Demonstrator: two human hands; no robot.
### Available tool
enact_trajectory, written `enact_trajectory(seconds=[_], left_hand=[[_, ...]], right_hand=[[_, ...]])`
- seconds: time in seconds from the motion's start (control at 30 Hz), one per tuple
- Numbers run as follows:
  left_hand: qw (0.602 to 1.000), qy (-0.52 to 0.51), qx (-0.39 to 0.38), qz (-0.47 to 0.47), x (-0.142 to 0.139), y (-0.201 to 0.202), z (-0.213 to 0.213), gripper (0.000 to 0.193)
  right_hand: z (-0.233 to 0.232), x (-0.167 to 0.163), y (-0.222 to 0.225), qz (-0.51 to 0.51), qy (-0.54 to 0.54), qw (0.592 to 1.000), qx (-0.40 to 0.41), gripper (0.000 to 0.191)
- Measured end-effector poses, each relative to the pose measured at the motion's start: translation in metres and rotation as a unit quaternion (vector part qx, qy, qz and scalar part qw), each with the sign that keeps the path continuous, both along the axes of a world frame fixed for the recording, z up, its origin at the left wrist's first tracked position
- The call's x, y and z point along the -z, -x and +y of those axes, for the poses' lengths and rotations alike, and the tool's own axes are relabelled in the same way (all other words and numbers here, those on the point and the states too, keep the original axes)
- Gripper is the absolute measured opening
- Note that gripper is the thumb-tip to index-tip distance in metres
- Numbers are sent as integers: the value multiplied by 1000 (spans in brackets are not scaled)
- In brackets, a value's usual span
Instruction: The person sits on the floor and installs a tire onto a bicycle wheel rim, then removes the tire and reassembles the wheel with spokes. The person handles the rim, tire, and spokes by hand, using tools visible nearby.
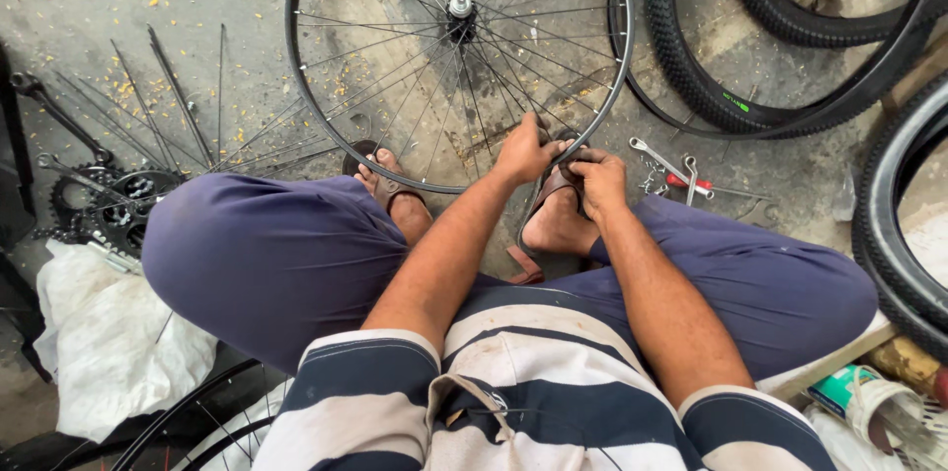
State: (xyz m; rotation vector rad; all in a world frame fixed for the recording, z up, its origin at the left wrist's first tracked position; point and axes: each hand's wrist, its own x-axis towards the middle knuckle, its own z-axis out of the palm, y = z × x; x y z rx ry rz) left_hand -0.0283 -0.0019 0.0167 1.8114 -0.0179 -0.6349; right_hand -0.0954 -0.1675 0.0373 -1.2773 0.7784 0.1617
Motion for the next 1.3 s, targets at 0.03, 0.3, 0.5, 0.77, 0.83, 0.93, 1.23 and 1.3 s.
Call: enact_trajectory(seconds=[0.03, 0.3, 0.5, 0.77, 0.83, 0.93, 1.23, 1.3], left_hand=[[998, 64, -8, 11, 1, 0, 1, 57], [1000, 11, -11, -20, 3, 0, 1, 52], [999, -24, -15, -38, 2, -1, 0, 49], [999, -34, 2, 8, -3, -6, 2, 46], [992, 112, -30, 50, -4, -7, 2, 43], [994, 101, -24, 39, -2, -6, 1, 43], [999, 28, -17, -31, 13, -5, 1, 52], [996, -60, -5, -62, 8, -2, -1, 54]], right_hand=[[1, -2, 1, -5, 3, 1000, -3, 19], [8, -12, -6, -4, 3, 1000, 23, 19], [11, -14, -8, 17, -43, 999, 5, 17], [0, -5, -8, 6, -45, 999, -10, 13], [-2, -1, -8, 8, -40, 999, -3, 12], [-4, 4, -7, 7, -28, 1000, -5, 16], [-6, 17, -8, 25, -8, 999, -22, 19], [-6, 20, -8, 23, -14, 1000, -15, 18]])
